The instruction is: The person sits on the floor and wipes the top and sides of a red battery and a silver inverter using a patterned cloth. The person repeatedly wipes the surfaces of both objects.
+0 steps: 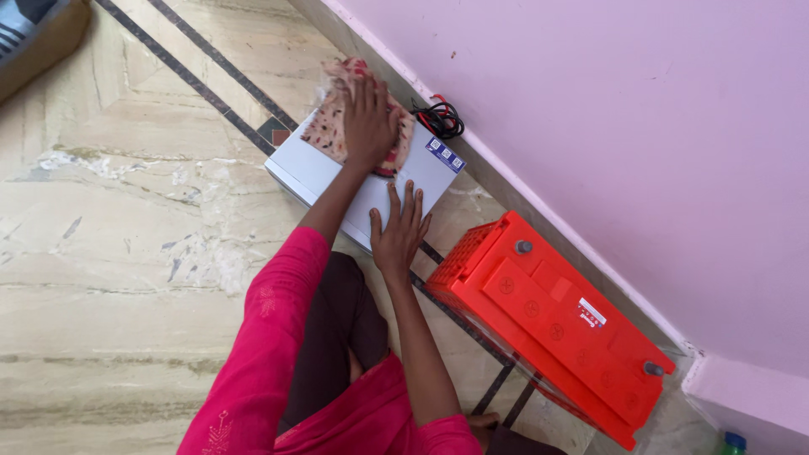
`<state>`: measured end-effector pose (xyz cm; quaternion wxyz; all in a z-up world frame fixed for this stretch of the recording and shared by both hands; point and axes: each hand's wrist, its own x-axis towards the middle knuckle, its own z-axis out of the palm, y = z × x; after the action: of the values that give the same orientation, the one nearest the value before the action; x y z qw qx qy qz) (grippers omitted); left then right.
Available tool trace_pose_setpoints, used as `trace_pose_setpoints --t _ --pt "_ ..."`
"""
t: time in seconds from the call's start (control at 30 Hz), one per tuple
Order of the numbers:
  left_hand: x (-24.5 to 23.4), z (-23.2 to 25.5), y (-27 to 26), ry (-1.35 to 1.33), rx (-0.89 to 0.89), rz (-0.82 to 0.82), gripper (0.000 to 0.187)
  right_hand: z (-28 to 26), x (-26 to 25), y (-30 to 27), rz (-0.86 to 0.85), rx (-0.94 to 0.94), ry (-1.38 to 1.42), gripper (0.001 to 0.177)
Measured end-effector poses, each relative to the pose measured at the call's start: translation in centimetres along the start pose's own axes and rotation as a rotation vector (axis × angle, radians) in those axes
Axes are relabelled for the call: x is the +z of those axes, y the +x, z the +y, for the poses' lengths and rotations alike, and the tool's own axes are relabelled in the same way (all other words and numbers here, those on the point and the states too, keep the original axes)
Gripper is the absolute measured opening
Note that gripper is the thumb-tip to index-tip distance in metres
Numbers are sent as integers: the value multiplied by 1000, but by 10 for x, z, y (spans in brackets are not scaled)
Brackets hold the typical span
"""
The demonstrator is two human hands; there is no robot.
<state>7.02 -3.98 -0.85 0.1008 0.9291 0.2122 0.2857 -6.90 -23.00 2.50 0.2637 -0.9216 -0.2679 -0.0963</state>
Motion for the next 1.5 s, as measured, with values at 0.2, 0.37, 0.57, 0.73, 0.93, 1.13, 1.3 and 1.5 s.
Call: trace_pose_setpoints --t 0.2,0.37,0.57,0.73,0.93,1.13,1.3,1.5 --pt "-26 51 -60 -154 146 -141 67 17 19 -5 138 -19 132 58" --pt "-64 63 -88 -556 -29 -143 49 16 1 -14 307 -13 325 37" --pt "-123 66 -124 -891 -328 184 26 5 -38 27 164 -49 184 39" --pt "-126 51 -120 -812 -424 304 27 1 -16 77 -169 -82 87 49" --pt "-118 49 -118 -757 -428 319 27 1 27 77 -180 -154 -319 57" --pt "-123 51 -114 -721 -426 351 22 16 36 75 -160 -171 -233 64" --pt "-128 45 -114 -645 -432 340 20 16 34 83 -118 -62 -231 70" --pt "-131 45 -113 -585 -442 279 21 25 9 121 -190 349 -308 92"
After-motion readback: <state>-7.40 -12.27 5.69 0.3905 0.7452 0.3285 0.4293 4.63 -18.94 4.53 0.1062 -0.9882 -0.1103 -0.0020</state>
